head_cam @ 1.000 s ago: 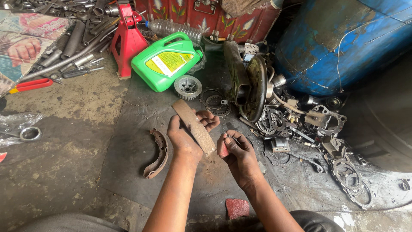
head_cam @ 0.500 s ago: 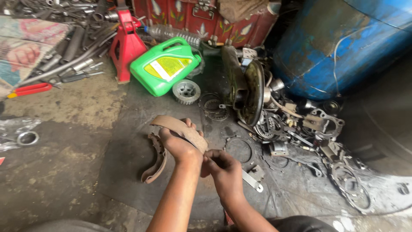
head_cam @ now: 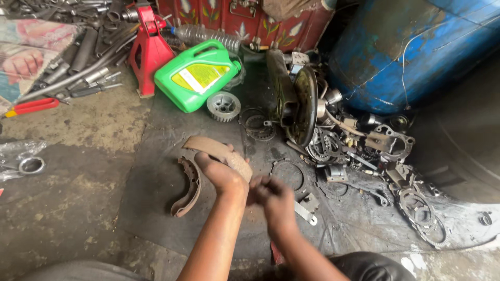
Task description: The person sands the surface of brake shoes using a small piece of sandpaper.
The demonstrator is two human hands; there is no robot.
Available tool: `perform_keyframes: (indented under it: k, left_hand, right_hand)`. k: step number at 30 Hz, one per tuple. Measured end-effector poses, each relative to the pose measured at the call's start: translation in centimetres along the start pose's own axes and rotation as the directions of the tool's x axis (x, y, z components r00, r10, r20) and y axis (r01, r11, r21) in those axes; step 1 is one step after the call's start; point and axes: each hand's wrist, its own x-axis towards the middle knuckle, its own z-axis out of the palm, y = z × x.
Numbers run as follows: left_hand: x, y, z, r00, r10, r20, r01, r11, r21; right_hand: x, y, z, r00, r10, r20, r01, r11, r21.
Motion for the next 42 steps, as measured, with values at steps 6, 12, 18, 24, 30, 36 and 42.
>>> perform_keyframes:
  k: [6, 12, 18, 24, 30, 36, 42]
  left_hand:
    - [1.7, 0.7, -0.9, 0.998, 0.065, 0.027, -0.062, 0.995, -0.073]
    - [4.5, 0.9, -1.9, 0.982, 0.039, 0.187, -0.016, 0.992, -0.122]
    - [4.0, -0.7, -1.5, 0.918, 0.059, 0.392, -0.084, 0.995, 0.046]
    - [1.8, -2.4, -0.4, 0.889, 0.128, 0.440, -0.214, 0.965, 0.151]
    - [4.3, -3.5, -3.2, 0.778, 0.213, 0.592, -0.363, 0.920, 0.147]
    - [1.9, -1.9, -2.0, 0.837, 0.227, 0.499, -0.412, 0.861, 0.299]
    - [1.4, -2.7, -1.3, 0.828, 0.252, 0.501, -0.471, 0.798, 0.376]
  right_hand:
    - [5.1, -0.8, -3.5, 0.985, 0.084, -0.150, -0.080, 0.996, 0.036]
    - [2.4, -3.5, -2.6, 0.987, -0.138, 0.085, 0.154, 0.964, -0.216]
    - [2.3, -7.4, -1.1, 0.882, -0.413, 0.229, 0.472, 0.791, -0.389]
    - [0.5, -4.2, 0.9, 0.972, -0.222, 0.073, 0.221, 0.769, -0.600]
    - [1.5, -5.6, -1.1, 0.697, -0.714, 0.066, 0.657, 0.600, -0.456]
    - [1.0, -4.5, -0.2, 0.722, -0.688, 0.073, 0.437, 0.370, -0.820]
    - [-0.7, -5.0, 1.3, 0.607, -0.785, 0.125, 0.563, 0.314, -0.764]
